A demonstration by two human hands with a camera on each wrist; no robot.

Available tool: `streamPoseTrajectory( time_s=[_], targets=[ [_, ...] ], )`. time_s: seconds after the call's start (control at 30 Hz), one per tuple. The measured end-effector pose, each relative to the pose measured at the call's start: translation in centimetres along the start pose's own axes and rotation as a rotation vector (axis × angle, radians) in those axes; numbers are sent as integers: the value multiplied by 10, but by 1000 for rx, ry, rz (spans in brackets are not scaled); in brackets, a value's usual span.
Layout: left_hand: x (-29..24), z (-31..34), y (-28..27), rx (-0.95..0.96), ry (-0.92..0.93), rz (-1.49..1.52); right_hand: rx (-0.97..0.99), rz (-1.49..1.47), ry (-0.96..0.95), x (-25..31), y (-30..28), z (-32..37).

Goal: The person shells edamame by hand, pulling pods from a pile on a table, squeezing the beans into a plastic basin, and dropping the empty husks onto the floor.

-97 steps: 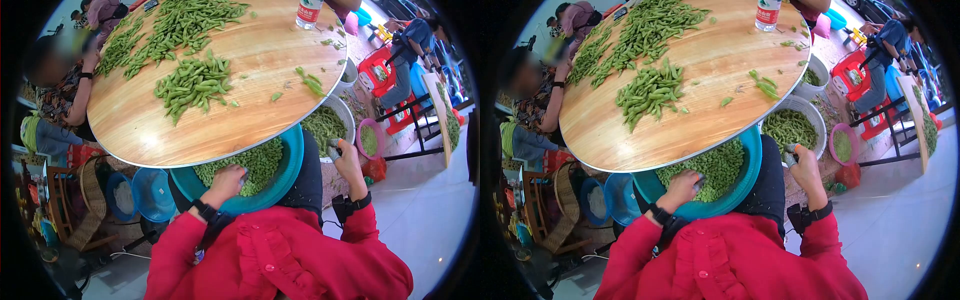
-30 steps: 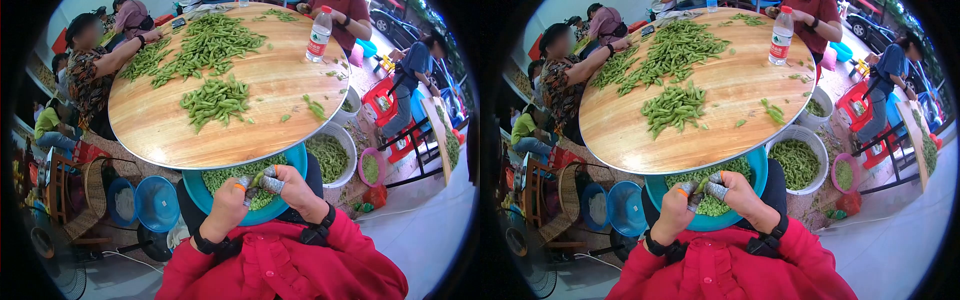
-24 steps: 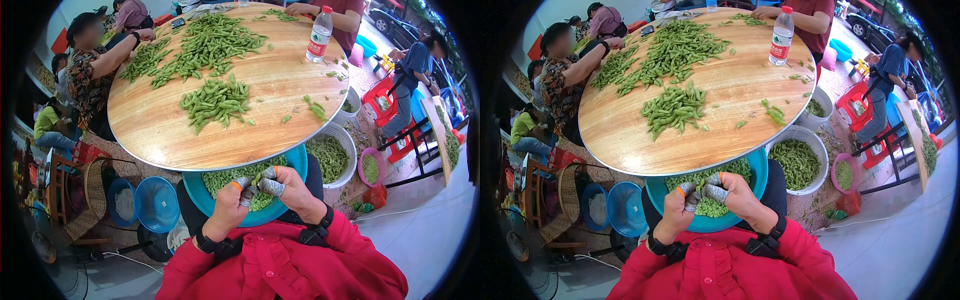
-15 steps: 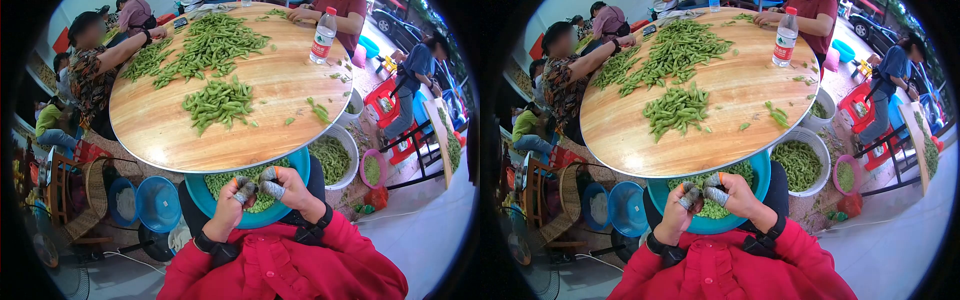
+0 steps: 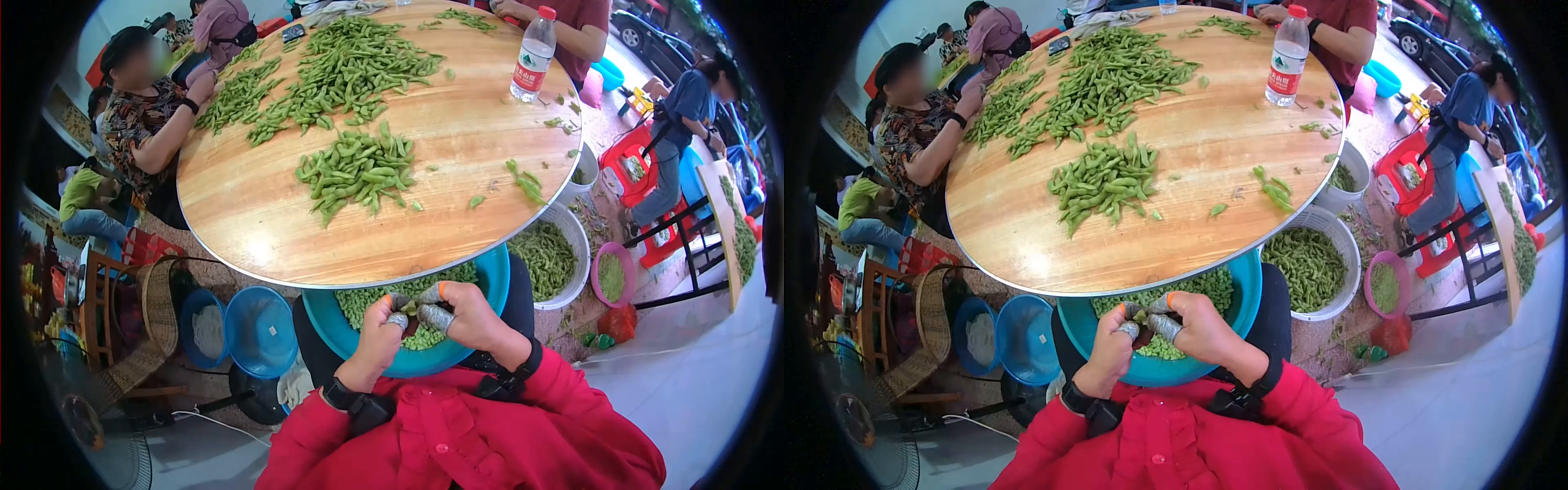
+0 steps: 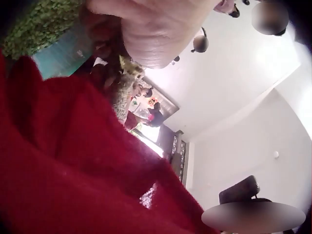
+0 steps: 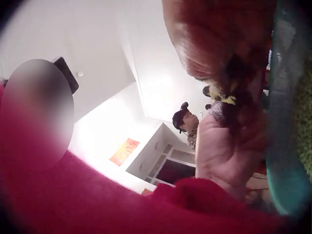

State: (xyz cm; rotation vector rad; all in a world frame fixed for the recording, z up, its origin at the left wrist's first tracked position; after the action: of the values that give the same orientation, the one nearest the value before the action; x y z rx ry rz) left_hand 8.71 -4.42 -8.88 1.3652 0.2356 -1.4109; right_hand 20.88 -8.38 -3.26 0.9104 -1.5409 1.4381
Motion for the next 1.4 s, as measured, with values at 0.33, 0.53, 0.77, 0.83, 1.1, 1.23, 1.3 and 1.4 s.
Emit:
streamPoseTrajectory(
  time_s=[0.33,0.53,0.77,0.83,1.1,1.23,1.3,1.4],
  targets=[
    [-32,-3,15,145,118,-265,93,-27,6,-13,1,0],
    [-28,-3,15,238,42,-237,193,-197,39,-18,2,0],
    [-65,-4,25,172,222,-590,-42,398,56,-9,-72,17],
    [-82,-12,38,167,394,-794,-286,579,139,-39,-116,35],
    [-92,-109,76,69,678,-1474,-479,543,398,-74,-152,74],
    [-75,-108,77,114,554,-1587,-497,422,313,-54,-147,63],
    [-66,-80,73,152,614,-1515,-518,388,223,-47,-143,52],
    [-50,-32,64,245,723,-1421,-505,376,48,-26,-123,19]
  ],
)
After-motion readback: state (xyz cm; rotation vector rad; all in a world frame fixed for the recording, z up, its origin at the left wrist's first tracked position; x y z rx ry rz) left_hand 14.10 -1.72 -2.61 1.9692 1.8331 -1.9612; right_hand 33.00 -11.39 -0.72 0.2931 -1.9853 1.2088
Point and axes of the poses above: each hand's wrist, its own z-axis away from the middle knuckle, its own y-axis out of the palm, x = y × z, the point moved 6 cm from there along -z, towards the middle knuckle, and after that the axes turned 13 degrees about z, right-handed, at the moved point
